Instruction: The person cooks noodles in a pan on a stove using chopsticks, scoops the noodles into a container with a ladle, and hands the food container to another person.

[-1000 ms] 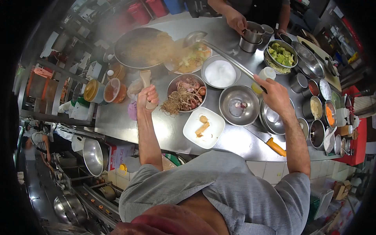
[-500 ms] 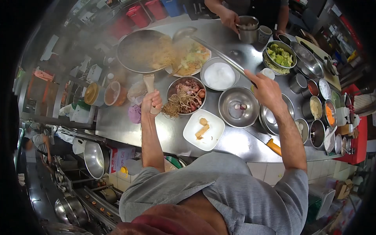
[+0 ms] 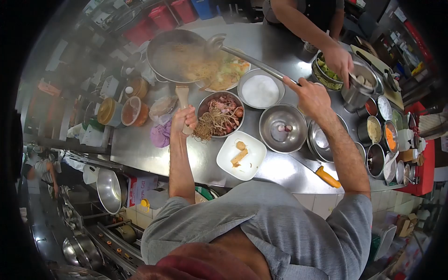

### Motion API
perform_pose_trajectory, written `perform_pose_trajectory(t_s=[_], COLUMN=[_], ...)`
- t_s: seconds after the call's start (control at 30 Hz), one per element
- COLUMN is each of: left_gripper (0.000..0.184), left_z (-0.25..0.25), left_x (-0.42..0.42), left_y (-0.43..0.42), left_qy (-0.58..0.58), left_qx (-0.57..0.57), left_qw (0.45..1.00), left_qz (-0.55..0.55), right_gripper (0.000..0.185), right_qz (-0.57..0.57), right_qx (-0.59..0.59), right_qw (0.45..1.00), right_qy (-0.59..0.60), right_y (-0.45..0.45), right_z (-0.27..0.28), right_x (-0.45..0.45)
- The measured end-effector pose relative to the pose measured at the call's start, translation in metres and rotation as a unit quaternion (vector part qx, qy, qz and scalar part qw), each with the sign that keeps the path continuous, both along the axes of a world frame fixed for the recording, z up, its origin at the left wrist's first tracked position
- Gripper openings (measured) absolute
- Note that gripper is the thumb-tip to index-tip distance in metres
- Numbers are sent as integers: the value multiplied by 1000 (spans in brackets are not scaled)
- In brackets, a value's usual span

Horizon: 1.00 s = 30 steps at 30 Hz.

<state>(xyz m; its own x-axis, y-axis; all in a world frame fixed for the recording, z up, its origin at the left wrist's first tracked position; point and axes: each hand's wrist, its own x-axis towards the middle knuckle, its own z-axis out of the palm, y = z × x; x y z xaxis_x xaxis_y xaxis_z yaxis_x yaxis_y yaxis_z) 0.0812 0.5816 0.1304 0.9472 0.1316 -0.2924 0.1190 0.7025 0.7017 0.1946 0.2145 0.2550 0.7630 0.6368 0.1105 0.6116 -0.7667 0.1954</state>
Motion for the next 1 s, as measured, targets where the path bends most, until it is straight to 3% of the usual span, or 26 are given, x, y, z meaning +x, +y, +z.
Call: perform_pose_trajectory(t_s=[0.23, 0.53, 0.83, 1.0], left_gripper=[8, 9, 14, 14], left_z=[-5, 3, 1, 5], left_x=[8, 5, 6, 3], left_y=[5, -1, 2, 1], left_qy=[-10, -5, -1, -3], left_qx=[-7, 19, 13, 21], left_qw=[1000, 1000, 1000, 1000], left_qz=[2, -3, 13, -1], right_gripper=[61, 61, 60, 60], right_qz=[-24, 58, -16, 7], right_qx=[11, 58, 17, 67], right_qw=[1000, 996, 1000, 998], right_qy=[12, -43, -12, -19], right_y=[-23, 1, -2, 32], right_z=[10, 9, 21, 3], right_x=[-4, -2, 2, 16])
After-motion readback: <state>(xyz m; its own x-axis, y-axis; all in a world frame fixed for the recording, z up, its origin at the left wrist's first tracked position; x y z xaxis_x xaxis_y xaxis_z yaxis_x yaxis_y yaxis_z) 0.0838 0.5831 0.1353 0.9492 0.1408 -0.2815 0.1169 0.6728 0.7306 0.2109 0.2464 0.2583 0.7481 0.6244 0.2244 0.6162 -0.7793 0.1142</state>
